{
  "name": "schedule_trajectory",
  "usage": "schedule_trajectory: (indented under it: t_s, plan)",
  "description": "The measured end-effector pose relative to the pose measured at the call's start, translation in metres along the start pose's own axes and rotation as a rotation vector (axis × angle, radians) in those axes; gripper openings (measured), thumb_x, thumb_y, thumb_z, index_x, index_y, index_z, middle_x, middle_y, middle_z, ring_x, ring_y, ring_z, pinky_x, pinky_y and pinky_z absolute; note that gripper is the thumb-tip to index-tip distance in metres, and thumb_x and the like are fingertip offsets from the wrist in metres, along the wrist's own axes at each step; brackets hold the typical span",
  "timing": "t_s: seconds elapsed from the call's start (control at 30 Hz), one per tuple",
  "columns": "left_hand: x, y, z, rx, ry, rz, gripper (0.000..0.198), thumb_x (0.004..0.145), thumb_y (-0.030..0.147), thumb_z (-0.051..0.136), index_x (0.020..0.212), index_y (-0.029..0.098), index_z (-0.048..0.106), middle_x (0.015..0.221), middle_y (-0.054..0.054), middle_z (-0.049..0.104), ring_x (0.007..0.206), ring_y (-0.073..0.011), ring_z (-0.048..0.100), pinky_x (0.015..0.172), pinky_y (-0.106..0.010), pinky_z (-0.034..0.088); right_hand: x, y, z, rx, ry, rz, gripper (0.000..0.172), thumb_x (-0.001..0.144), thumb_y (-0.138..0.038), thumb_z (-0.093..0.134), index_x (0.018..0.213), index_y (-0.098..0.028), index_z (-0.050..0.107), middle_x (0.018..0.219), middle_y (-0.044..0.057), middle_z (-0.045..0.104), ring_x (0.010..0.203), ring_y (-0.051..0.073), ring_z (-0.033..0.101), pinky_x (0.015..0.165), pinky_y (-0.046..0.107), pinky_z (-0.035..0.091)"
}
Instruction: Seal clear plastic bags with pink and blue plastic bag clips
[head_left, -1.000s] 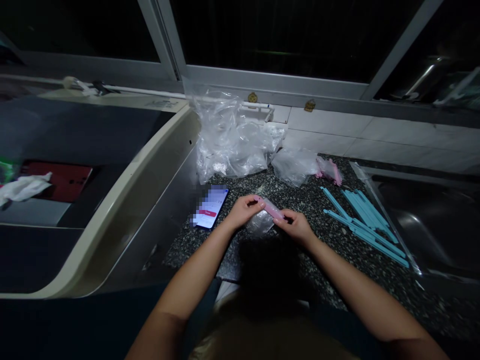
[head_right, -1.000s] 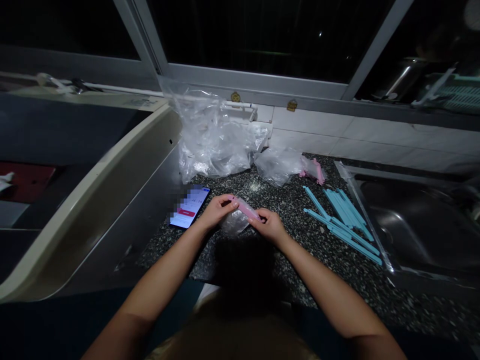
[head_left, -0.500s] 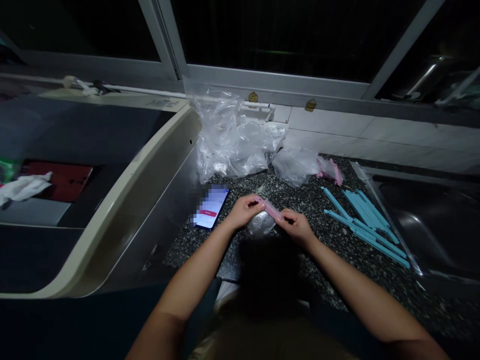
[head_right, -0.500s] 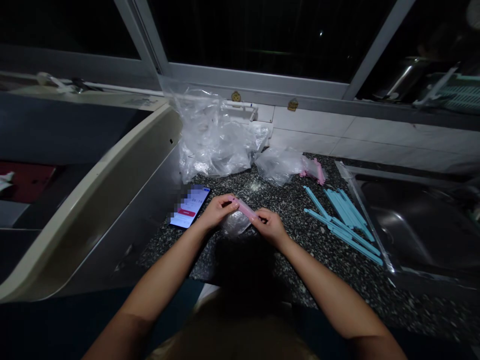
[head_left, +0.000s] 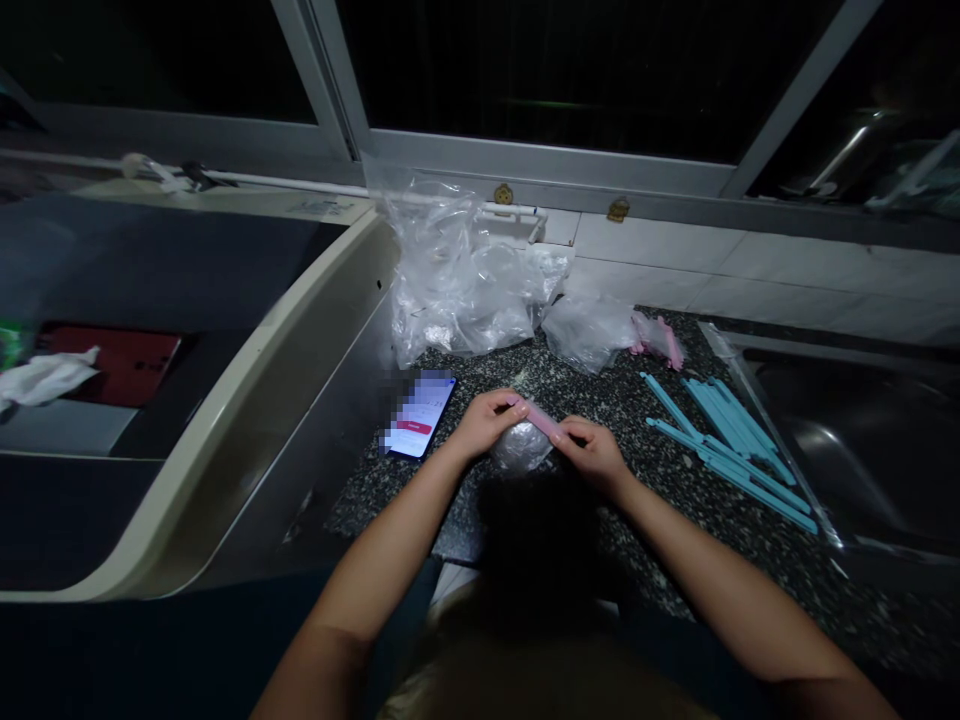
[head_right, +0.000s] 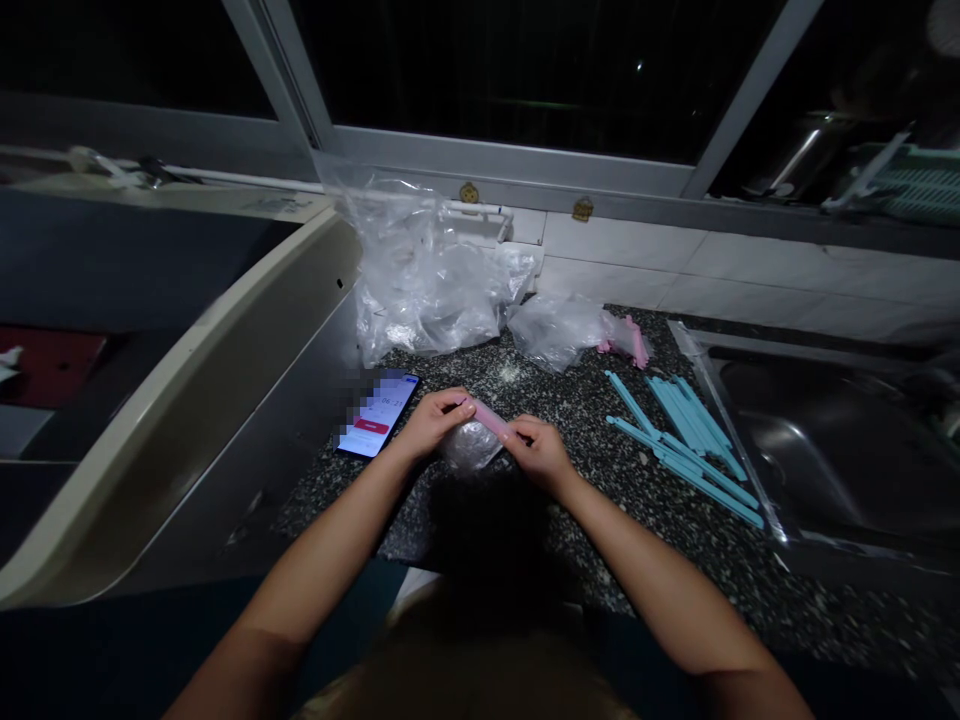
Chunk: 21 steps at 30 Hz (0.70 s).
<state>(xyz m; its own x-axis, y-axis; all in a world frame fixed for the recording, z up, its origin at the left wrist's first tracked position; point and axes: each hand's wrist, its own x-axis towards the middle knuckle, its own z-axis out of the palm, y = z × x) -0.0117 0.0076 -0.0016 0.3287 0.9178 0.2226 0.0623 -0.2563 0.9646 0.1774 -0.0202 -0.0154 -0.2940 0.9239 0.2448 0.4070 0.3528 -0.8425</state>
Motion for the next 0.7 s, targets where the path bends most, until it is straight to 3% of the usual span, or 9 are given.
schedule_trajectory:
  t_s: [0.33,0.53,0.7]
  plan:
    - [0.0,-0.003,0.007,-0.088,0.038,-0.114,0.038,0.062,0.05,0.063,0.066,0.012,0.063,0.06,0.001,0.054,0.061,-0.0109,0.046,0.061,-0.023,0.036,0.004,0.004,-0.009,-0.127,0.062,-0.104,0.027,0.081,-0.035,0.045,0.067,-0.017,0.058,0.063,0.001,0.05,0.063,0.014,0.048,0.059,0.026,0.037]
    - [-0.001,-0.009,0.008,-0.015,-0.137,-0.193,0.04,0.063,0.05,0.062,0.059,0.011,0.062,0.053,0.002,0.051,0.054,-0.0099,0.043,0.055,-0.022,0.032,0.006,0.004,-0.021,-0.1,0.131,-0.122,0.027,0.081,-0.037,0.046,0.067,-0.017,0.057,0.063,0.001,0.05,0.063,0.013,0.048,0.059,0.025,0.037]
    - [0.0,-0.012,0.009,0.023,-0.157,-0.15,0.038,0.065,0.049,0.061,0.06,0.011,0.063,0.055,0.001,0.053,0.056,-0.0114,0.045,0.055,-0.023,0.033,0.007,0.005,-0.024,-0.061,0.164,-0.07,0.03,0.08,-0.042,0.048,0.07,-0.017,0.06,0.064,0.001,0.052,0.064,0.014,0.049,0.06,0.026,0.037]
